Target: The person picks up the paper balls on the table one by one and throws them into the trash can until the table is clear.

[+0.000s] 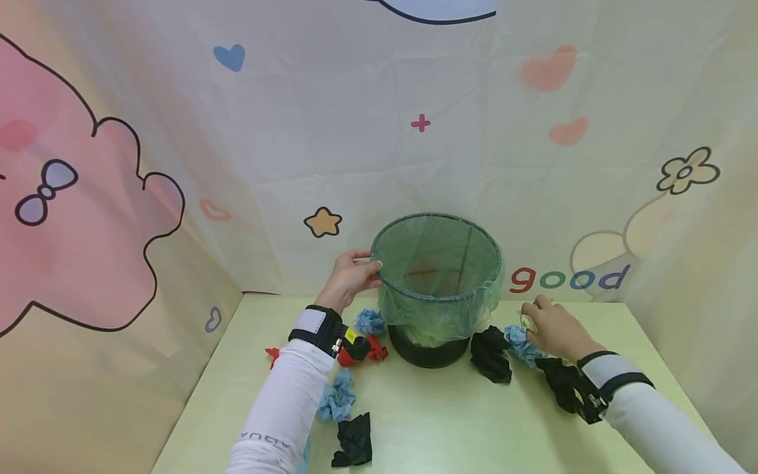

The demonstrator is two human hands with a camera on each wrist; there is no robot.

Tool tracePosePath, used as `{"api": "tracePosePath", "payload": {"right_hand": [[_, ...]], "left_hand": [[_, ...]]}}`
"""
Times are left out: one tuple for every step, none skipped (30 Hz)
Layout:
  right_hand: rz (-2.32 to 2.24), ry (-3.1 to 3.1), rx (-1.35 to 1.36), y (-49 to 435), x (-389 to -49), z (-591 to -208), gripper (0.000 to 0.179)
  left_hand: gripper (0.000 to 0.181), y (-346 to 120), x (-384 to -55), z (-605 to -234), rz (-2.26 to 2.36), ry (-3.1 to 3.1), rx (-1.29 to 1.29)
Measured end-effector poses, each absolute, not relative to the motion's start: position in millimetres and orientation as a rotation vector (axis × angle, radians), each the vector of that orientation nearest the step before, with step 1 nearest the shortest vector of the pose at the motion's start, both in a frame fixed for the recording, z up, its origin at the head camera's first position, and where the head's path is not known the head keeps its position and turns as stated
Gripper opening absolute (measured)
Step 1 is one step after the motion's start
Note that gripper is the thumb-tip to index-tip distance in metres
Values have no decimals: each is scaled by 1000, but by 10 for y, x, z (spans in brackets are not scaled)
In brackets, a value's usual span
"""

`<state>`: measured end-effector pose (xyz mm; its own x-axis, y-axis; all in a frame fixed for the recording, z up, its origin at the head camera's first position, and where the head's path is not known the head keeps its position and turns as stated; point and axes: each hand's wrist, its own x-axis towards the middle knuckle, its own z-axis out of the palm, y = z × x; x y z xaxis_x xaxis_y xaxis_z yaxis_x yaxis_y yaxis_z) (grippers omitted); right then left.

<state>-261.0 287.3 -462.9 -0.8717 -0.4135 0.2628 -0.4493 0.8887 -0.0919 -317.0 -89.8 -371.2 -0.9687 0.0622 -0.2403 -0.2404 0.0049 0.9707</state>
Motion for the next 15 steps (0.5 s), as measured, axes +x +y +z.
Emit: {"api": "tracePosePath", "payload": {"right_hand": [[216,-2810,662,2872,-2620,-4597,29],[210,-2802,668,2869,-2629,-4565,28],[202,-2795,672,2865,-2635,-4534,27],[196,-2794,673,2861,-2641,-4507,26],[195,-2795,676,2858,-2648,-4481,25],[192,-2796,681,2854,-2655,-4456,25],[189,-2797,686,2851,-2662,-4430,25],[185,-2799,692,2849,-2668,-4406,25],[184,-2797,698,2850,-2676,-4381,25],[186,-2793,704,2850,-2683,-4355,25],[184,-2783,712,2850,-2690,-4328,25],[183,-2772,722,2850,-2699,-4300,25],[178,-2766,730,2852,-2705,-4271,25],[172,-2756,738,2855,-2715,-4243,25],[166,-2752,741,2854,-2722,-4213,25]], "left_hand": [[42,-898,-3169,-3712,2067,2064,-185],[42,-898,-3168,-3712,2066,2065,-185],[42,-899,-3167,-3713,2065,2065,-185],[43,-901,-3166,-3715,2065,2063,-186],[43,-901,-3164,-3717,2065,2062,-187],[43,-902,-3162,-3718,2065,2062,-185],[43,-903,-3160,-3718,2064,2063,-183],[43,-904,-3159,-3719,2065,2060,-184],[43,-904,-3159,-3721,2066,2060,-181],[43,-903,-3158,-3721,2067,2059,-180],[43,-902,-3158,-3719,2070,2059,-177],[43,-901,-3158,-3717,2072,2057,-175],[43,-900,-3157,-3715,2074,2055,-174],[43,-898,-3157,-3713,2078,2052,-172],[43,-897,-3157,-3709,2079,2051,-171]]}}
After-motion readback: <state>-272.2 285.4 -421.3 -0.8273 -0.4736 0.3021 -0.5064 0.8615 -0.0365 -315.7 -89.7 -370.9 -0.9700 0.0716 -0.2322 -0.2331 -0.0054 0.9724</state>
